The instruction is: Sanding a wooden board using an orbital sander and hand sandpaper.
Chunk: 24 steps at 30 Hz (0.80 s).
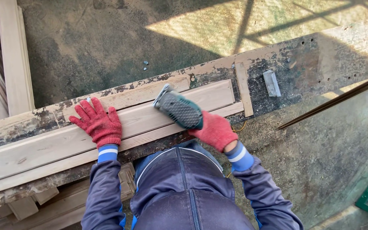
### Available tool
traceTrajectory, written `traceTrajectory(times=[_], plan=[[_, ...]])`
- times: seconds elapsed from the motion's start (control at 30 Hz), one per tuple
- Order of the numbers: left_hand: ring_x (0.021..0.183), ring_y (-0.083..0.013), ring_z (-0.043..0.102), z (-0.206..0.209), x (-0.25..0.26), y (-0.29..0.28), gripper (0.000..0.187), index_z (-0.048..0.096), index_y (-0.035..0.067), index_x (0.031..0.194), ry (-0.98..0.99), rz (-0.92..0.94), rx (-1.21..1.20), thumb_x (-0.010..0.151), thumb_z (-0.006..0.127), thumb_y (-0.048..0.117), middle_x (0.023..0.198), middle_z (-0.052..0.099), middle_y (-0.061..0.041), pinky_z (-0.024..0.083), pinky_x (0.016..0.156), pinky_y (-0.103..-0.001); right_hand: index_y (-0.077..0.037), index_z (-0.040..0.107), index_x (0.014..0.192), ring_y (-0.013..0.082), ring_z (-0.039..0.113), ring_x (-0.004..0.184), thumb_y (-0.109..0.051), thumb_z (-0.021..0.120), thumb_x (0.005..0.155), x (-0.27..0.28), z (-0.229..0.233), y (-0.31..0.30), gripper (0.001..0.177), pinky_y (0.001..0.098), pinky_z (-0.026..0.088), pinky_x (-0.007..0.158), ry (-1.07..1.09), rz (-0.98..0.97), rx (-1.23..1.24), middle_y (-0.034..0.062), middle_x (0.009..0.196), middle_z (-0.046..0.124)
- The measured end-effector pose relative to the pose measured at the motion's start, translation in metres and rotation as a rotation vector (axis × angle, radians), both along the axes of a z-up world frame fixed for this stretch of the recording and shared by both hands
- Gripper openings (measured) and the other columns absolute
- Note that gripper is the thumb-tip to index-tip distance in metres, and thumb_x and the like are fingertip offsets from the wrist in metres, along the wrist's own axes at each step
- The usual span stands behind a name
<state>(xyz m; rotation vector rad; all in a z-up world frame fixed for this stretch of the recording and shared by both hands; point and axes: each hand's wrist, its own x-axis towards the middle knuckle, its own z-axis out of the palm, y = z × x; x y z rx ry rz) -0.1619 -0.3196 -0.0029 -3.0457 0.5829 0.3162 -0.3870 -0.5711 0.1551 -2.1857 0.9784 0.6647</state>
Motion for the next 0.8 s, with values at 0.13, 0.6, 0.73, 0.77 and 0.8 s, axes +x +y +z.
traceTrajectory(times=[0.13,0.6,0.73,0.77,0.8], plan=[[0.159,-0.0451,0.014,0.005,-0.001,0.000,0.075,0.043,0.007,0.165,0.008,-0.009,-0.011,0.108,0.042,0.055,0.170,0.031,-0.028,-0.007,0.126,-0.065,-0.012,0.065,0.114,0.0421,0.071,0.108,-0.076,0.075,0.071,-0.029,-0.015,-0.037,0.078,0.0532,0.057,0.094,0.061,-0.118,-0.040,0.0228,0.105,0.075],[0.157,-0.0470,0.020,0.007,0.003,0.001,0.071,0.048,0.004,0.161,-0.040,-0.041,-0.057,0.108,0.047,0.052,0.167,0.036,-0.030,-0.002,0.125,-0.066,-0.016,0.067,0.079,0.0274,0.073,0.063,-0.053,0.089,0.062,-0.092,-0.030,-0.113,0.046,0.0387,0.056,0.069,0.009,-0.479,-0.146,0.0104,0.054,0.065],[0.157,-0.0469,0.021,0.006,0.005,0.003,0.071,0.049,0.004,0.161,-0.041,-0.048,-0.061,0.108,0.047,0.052,0.166,0.037,-0.030,-0.001,0.125,-0.066,-0.015,0.067,0.073,0.0246,0.071,0.058,-0.049,0.090,0.064,-0.103,-0.032,-0.111,0.042,0.0350,0.055,0.065,0.005,-0.569,-0.135,0.0108,0.051,0.064],[0.157,-0.0465,0.021,0.006,0.005,0.004,0.071,0.049,0.004,0.161,-0.042,-0.049,-0.057,0.109,0.046,0.052,0.167,0.036,-0.030,-0.001,0.126,-0.066,-0.016,0.066,0.074,0.0222,0.071,0.056,-0.048,0.090,0.064,-0.106,-0.032,-0.110,0.041,0.0338,0.055,0.064,-0.011,-0.597,-0.132,0.0101,0.051,0.064],[0.157,-0.0465,0.021,0.006,0.005,0.004,0.071,0.049,0.004,0.161,-0.042,-0.049,-0.058,0.109,0.046,0.052,0.167,0.036,-0.030,-0.001,0.126,-0.066,-0.016,0.066,0.074,0.0222,0.071,0.056,-0.048,0.090,0.064,-0.107,-0.032,-0.110,0.041,0.0338,0.055,0.064,-0.012,-0.596,-0.133,0.0101,0.051,0.064]])
